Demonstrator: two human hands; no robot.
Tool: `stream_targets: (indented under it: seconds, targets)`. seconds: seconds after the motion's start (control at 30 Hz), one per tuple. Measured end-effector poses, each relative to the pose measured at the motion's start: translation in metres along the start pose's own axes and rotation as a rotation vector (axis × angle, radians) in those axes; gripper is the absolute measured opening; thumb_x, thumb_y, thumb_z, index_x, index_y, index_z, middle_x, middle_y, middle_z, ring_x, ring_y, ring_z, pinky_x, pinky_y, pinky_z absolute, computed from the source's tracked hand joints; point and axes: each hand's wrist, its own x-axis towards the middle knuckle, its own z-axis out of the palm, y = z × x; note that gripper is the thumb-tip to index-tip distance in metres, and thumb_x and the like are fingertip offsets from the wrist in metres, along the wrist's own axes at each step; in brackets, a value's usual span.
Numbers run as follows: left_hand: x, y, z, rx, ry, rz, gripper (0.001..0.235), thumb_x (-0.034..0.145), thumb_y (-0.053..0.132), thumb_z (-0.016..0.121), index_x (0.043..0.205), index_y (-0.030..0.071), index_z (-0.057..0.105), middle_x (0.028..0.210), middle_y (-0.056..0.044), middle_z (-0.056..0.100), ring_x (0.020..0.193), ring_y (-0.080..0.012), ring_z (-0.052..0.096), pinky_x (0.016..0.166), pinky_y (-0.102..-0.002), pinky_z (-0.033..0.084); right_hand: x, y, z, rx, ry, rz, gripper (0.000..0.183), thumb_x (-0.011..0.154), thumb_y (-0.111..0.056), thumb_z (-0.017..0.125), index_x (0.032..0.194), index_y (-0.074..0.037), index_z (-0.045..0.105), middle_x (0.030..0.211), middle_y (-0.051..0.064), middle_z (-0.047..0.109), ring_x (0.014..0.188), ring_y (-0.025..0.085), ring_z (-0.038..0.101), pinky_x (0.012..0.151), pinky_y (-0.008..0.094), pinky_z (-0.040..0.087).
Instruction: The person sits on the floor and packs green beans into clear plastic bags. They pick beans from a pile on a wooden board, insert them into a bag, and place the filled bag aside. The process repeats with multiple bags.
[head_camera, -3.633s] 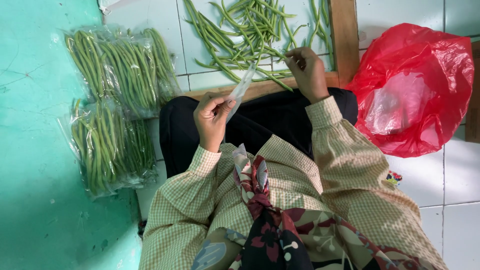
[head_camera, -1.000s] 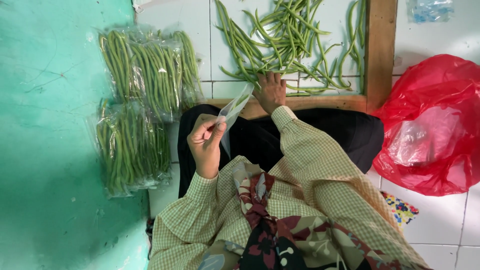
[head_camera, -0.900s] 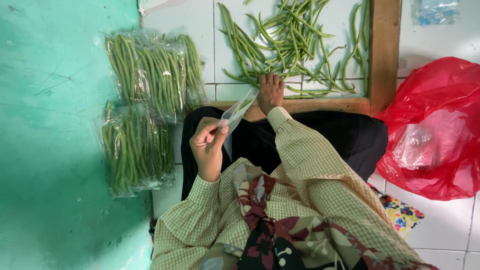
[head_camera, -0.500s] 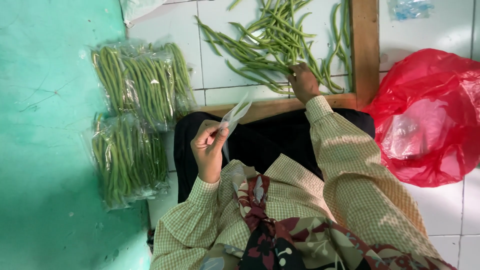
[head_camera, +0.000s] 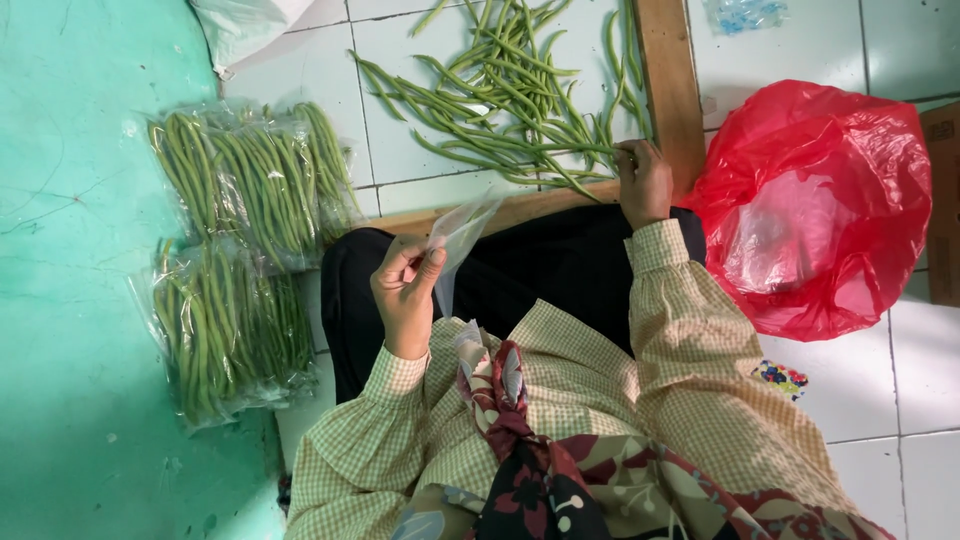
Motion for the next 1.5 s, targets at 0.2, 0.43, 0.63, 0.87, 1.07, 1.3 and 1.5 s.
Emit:
stream_targets:
  seconds: [0.2,0.43,0.63,0.87,1.07,1.3,1.5]
  targets:
    - [-0.002,-0.001,0.003,-0.004,0.0,0.015,0.013,0.094,0.006,0.077,0.096,-0.006,0.073,0.083,-0.006,0.059,0.084,-0.0094,0.058,0.083,-0.031,0.054,-0.036,-0.045,-0.03,0.871,0.107,0.396,0.02,0.114,-0.018,0.047,0.123,-0.005,0.059,0.091,0.007,0.073,0.08,0.01,0.072,0.075,0.022,0.061]
    - [-0.007,0.002,0.013,0.01,-0.035,0.002,0.012,0.095,0.007,0.077,0.096,-0.004,0.074,0.08,-0.004,0.059,0.082,-0.0082,0.058,0.08,-0.03,0.053,-0.054,-0.066,-0.044,1.524,-0.097,0.446,0.029,0.108,-0.015,0.055,0.133,-0.002,0.055,0.101,0.017,0.072,0.088,0.024,0.076,0.082,0.039,0.066]
    - [-0.009,0.008,0.021,0.012,-0.054,0.008,0.012,0.094,0.006,0.077,0.089,-0.003,0.071,0.078,-0.005,0.057,0.08,-0.0089,0.056,0.079,-0.032,0.054,-0.048,-0.105,-0.07,1.365,-0.061,0.26,0.023,0.106,-0.009,0.058,0.126,0.002,0.052,0.101,0.022,0.069,0.09,0.023,0.073,0.086,0.034,0.063]
    - [-0.012,0.004,0.027,-0.011,-0.102,0.021,0.011,0.093,0.006,0.078,0.095,-0.004,0.074,0.08,-0.007,0.062,0.08,-0.0091,0.059,0.078,-0.031,0.055,-0.046,-0.18,-0.113,1.043,0.026,-0.01,0.02,0.107,-0.007,0.057,0.12,0.007,0.05,0.104,0.028,0.068,0.095,0.027,0.072,0.09,0.035,0.06]
    - [-0.013,0.009,0.034,-0.028,-0.139,0.033,0.013,0.092,0.007,0.079,0.096,-0.005,0.075,0.078,-0.008,0.062,0.076,-0.0092,0.059,0.074,-0.03,0.055,-0.042,-0.213,-0.12,0.899,0.012,-0.192,0.016,0.106,-0.001,0.055,0.114,0.013,0.056,0.103,0.03,0.065,0.098,0.034,0.068,0.094,0.045,0.057]
    - [-0.014,0.007,0.039,-0.018,-0.175,0.077,0.014,0.094,0.009,0.078,0.1,-0.004,0.076,0.076,-0.008,0.06,0.071,-0.0078,0.054,0.066,-0.026,0.05,-0.039,-0.237,-0.129,0.587,-0.097,-0.431,0.015,0.104,0.0,0.058,0.112,0.007,0.068,0.105,0.022,0.067,0.1,0.039,0.066,0.095,0.05,0.053]
    - [-0.013,0.007,0.039,-0.016,-0.198,0.07,0.014,0.094,0.01,0.078,0.1,-0.002,0.076,0.076,-0.007,0.06,0.07,-0.0065,0.053,0.062,-0.023,0.047,-0.035,-0.242,-0.125,0.467,-0.146,-0.507,0.016,0.102,-0.002,0.065,0.116,0.002,0.069,0.108,0.019,0.069,0.097,0.038,0.062,0.09,0.049,0.053]
